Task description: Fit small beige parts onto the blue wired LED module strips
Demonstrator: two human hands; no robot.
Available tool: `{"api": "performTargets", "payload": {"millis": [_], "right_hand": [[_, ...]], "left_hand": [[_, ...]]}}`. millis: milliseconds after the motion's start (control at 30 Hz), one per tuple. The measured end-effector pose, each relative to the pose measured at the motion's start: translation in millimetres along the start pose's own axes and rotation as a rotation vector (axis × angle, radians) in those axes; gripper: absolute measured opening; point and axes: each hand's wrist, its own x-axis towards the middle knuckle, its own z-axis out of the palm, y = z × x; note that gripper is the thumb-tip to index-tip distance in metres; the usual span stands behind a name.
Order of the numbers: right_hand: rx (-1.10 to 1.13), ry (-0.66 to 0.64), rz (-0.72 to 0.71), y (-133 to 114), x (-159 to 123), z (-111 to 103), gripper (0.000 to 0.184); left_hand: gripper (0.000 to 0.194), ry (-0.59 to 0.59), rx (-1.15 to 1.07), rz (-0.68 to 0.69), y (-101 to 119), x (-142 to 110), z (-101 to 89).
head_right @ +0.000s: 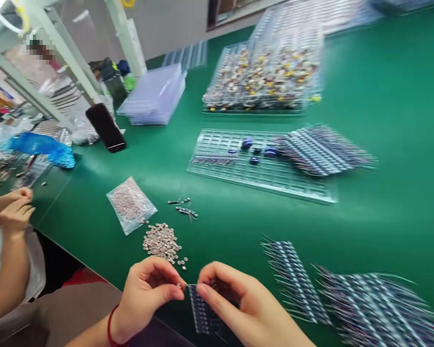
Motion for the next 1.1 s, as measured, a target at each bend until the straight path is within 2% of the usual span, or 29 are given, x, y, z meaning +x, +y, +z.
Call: {"api": "performTargets", "payload": {"millis": [133,467,933,1100], "right_hand": [[0.040,0.017,0.032,-19,7,-1,0.032],[0.036,-0.033,0.018,-16,4,2,0.030],[-0.058,-0.035,-0.004,-13,3,0,0.025],[-0.058,-0.031,-0.015,-13,3,1,0.024]], "left_hand": [[0.023,-0.031,0.037,0.015,2,2,-2.7],[0.016,-0.074,0.124,0.074,-1,4,-2.4],[0.025,-0.088,0.230,0.119,-5,7,-7.2],[0.014,-0.112,0.314,0.193,-4,8,-6.8]]}}
